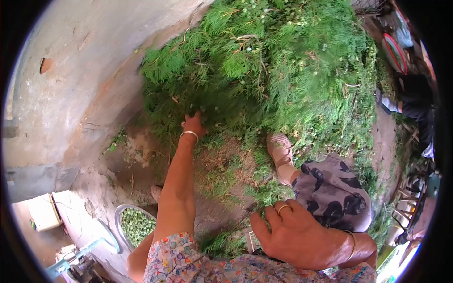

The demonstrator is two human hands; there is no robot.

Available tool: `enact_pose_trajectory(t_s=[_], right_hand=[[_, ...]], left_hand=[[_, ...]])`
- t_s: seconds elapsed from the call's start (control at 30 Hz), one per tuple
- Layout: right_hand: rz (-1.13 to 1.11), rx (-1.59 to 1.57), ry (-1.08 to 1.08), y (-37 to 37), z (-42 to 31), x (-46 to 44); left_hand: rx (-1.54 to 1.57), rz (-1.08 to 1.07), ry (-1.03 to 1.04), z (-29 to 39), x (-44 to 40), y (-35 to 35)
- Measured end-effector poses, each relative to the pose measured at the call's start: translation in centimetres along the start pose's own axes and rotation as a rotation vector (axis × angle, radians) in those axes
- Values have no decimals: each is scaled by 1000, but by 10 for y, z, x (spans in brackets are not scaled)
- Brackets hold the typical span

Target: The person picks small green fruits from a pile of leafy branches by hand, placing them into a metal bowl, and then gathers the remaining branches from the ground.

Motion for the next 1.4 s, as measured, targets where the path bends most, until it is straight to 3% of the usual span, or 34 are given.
enact_pose_trajectory(t_s=[0.17,0.23,0.27,0.33,0.37,0.4,0.43,0.47,0.5,0.53,0.57,0.6,0.67,0.7,0.73,0.8,0.83,0.9,0.93,1.0,1.03,1.1,1.13,1.27,1.33,1.37,1.4], right_hand=[[99,62,18,-8,6,-1],[-127,42,87,-3,11,-2],[-115,63,130,-4,13,1],[119,17,-8,-11,6,10],[164,-152,1,-9,11,11],[229,-317,7,-11,17,9],[212,-233,58,-8,18,8],[195,-154,96,-4,16,5],[261,-84,118,0,16,4],[326,-18,129,3,11,5],[333,108,170,0,-1,12],[334,226,205,-4,-13,16],[366,71,106,-10,-37,22],[361,-97,-10,-9,-53,26],[385,-81,6,2,-59,31],[653,-195,-104,-4,-74,63],[559,-340,-148,3,-73,81],[139,-349,-28,36,-76,91],[168,-342,-2,49,-70,93],[-200,-597,107,146,-55,80],[-176,-598,130,164,-50,83],[53,-209,100,159,-56,98],[-38,-324,179,171,-48,95],[-29,-401,213,160,-40,92],[96,-290,177,180,-31,75],[59,-360,184,192,-29,67],[-42,-382,251,156,-39,97]], left_hand=[[29,32,-8,5,39,39],[121,61,-47,-8,83,84],[106,-118,-73,1,114,99],[269,33,38,-8,166,136],[427,155,-30,-32,189,172],[608,207,27,-20,213,164],[330,-74,-126,-42,229,201],[496,147,-12,5,248,136],[766,123,21,15,262,133],[623,131,118,-42,247,218],[363,51,152,-45,251,227],[99,-17,165,-37,261,224],[464,-83,39,59,309,116],[500,-62,98,75,311,111],[506,-48,174,88,311,108],[495,-48,272,117,312,100],[480,-54,306,126,314,98],[441,-68,349,141,317,98],[416,-75,368,148,317,99],[365,-107,396,155,319,107],[335,-126,403,154,320,114],[293,-141,417,155,321,120],[275,-149,421,151,322,127],[205,-186,457,119,328,157],[171,-190,505,97,333,175],[117,-140,592,87,334,176],[113,-83,656,79,328,180]])
Point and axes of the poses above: each hand's wrist, its own x-axis away from the middle knuckle, its own y-axis out of the palm, z = x × y, the point moved 10 cm from there along -x, towards the middle knuckle, and after that the axes turned 7 degrees about y, right-handed, at the moved point
